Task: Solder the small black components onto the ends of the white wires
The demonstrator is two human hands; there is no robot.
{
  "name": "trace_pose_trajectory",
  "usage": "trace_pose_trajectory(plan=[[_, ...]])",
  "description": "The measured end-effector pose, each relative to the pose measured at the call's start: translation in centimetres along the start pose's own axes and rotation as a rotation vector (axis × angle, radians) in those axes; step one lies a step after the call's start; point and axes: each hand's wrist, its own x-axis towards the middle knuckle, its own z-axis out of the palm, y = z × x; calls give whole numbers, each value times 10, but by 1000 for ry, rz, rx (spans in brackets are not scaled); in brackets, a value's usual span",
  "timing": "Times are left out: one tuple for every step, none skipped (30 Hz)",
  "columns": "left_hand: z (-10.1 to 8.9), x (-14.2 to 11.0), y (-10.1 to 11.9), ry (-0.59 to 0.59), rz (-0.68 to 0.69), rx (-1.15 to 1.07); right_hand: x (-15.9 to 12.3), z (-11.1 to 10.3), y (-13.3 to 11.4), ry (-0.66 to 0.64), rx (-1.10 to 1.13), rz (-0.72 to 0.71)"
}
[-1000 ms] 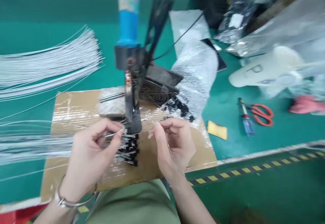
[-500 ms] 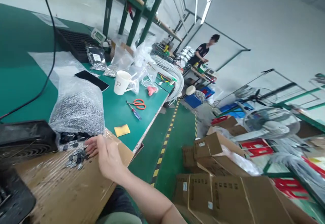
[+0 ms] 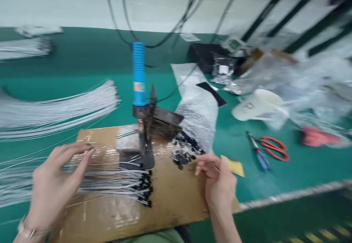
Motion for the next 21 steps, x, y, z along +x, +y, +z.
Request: trace_pose_trajectory(plan=[[-9,6,-16,-10,41,262,0,-1,2,10,15,54],[-14,15,-30,-31,43,359,0,-1,3,19,20,88],[-17,27,-44,-59,45,411,-2,-2,3,20,10,104],[-16,41,-57,-94,56,447,-3,-3,2,20,-4,111],[-13,55,-68,-121,71,474,-5,-3,2,20,-17,110],[-8,68,-78,-148,87,495,-7,-3,2,22,-32,108],[-2,80,-85,-165,112,515,-8,-3,2,24,-46,108],[5,90,-91,-192,145,530,-9,-3,3,28,-60,108],[12,97,-95,-219,180,545,-9,-3,3,29,-73,111],[18,102,-98,-242,213,562,-10,-3,4,28,-87,115],[24,106,-99,-263,241,577,-10,-4,4,23,-101,124],[28,108,-98,-277,262,593,-10,-4,5,17,-117,131],[31,110,-98,-285,275,606,-10,-4,5,11,-129,136],[32,111,-97,-287,282,615,-11,-5,5,8,-138,136],[33,111,-96,-284,285,621,-11,-5,5,7,-143,136],[33,112,-96,-275,283,623,-12,-5,5,9,-145,133],[32,112,-96,-262,278,620,-12,-5,5,10,-145,133],[31,113,-96,-246,270,613,-12,-5,5,10,-147,133],[29,113,-97,-228,258,601,-12,-5,5,9,-147,134],[27,113,-98,-209,243,585,-12,-4,5,6,-150,134],[26,113,-98,-191,225,566,-12,-4,6,4,-152,132]])
